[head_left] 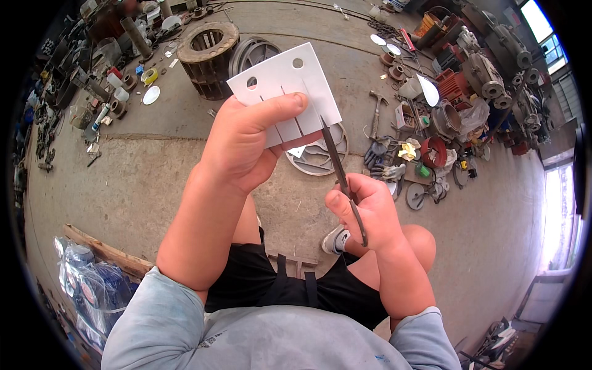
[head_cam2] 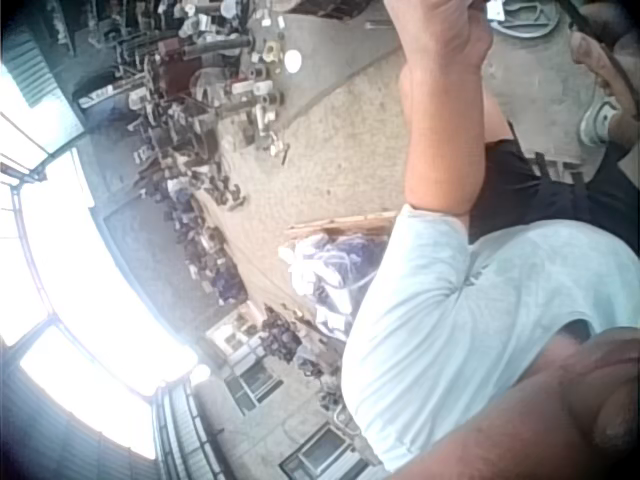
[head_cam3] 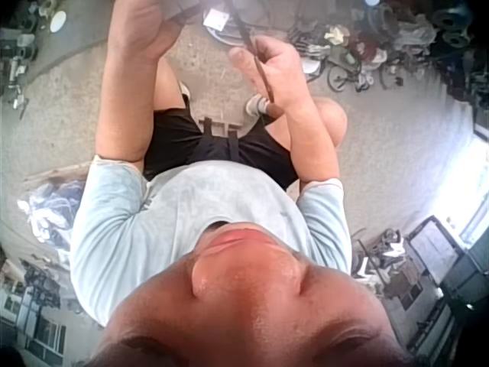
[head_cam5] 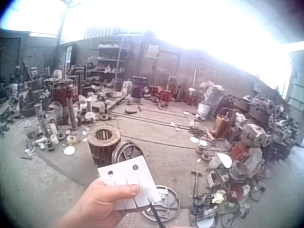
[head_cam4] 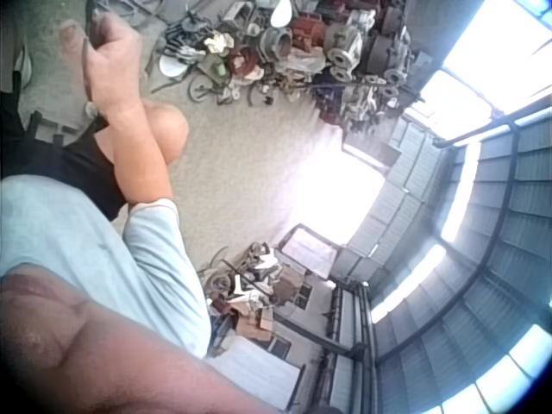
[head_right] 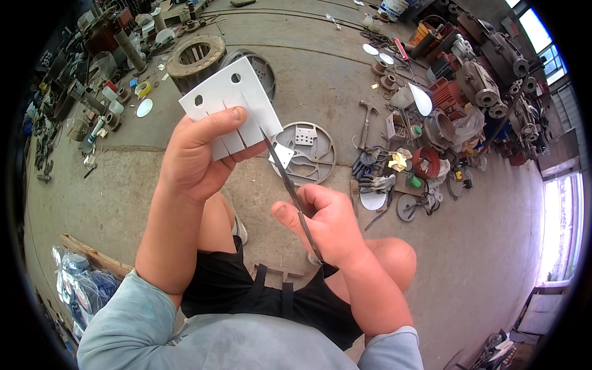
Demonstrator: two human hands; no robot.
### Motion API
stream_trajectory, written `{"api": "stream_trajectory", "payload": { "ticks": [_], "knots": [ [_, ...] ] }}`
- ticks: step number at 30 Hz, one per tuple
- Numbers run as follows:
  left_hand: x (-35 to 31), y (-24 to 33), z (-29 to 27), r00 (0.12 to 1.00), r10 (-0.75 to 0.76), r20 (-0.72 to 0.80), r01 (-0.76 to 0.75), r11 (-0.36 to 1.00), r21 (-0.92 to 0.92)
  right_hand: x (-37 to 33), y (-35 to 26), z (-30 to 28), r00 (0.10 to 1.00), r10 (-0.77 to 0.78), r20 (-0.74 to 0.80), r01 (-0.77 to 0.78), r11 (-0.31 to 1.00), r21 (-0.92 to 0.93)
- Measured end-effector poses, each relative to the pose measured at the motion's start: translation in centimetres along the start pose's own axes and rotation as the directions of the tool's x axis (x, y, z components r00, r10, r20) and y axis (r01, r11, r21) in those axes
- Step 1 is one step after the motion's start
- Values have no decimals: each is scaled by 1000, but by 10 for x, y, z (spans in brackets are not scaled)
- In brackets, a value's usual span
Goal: The person uses shears to cut a small white plastic sheet into a specific shape. They make several cuts to form slots and trim the edges, then separate the pieces.
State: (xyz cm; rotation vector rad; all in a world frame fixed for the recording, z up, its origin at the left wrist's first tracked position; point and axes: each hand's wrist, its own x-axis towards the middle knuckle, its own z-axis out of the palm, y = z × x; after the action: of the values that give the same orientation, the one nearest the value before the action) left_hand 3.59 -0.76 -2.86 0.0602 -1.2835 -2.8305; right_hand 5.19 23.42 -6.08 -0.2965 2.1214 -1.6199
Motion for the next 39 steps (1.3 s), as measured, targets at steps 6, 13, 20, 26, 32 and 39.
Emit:
{"api": "stream_trajectory", "payload": {
  "ticks": [6,13,20,26,32,39],
  "knots": [
    [0,0,1,1000,-3,-4,3,1000,-4,0,0,0,1000,-23,-14,23,1000,-15],
    [0,0,1,1000,-9,-4,9,1000,2,1,3,-1,999,-35,-6,35,999,8],
    [0,-1,0,1000,3,5,-3,1000,-5,0,-1,0,1000,-16,-7,16,1000,15],
    [5,-4,-8,998,29,48,-31,999,35,-3,-5,0,1000,10,-1,-10,1000,18],
    [5,-4,-8,998,17,54,-21,998,62,0,-4,1,1000,10,7,-10,1000,-2],
    [6,-5,-9,997,9,76,-16,996,90,2,-4,2,999,32,12,-33,998,51]
  ]
}}
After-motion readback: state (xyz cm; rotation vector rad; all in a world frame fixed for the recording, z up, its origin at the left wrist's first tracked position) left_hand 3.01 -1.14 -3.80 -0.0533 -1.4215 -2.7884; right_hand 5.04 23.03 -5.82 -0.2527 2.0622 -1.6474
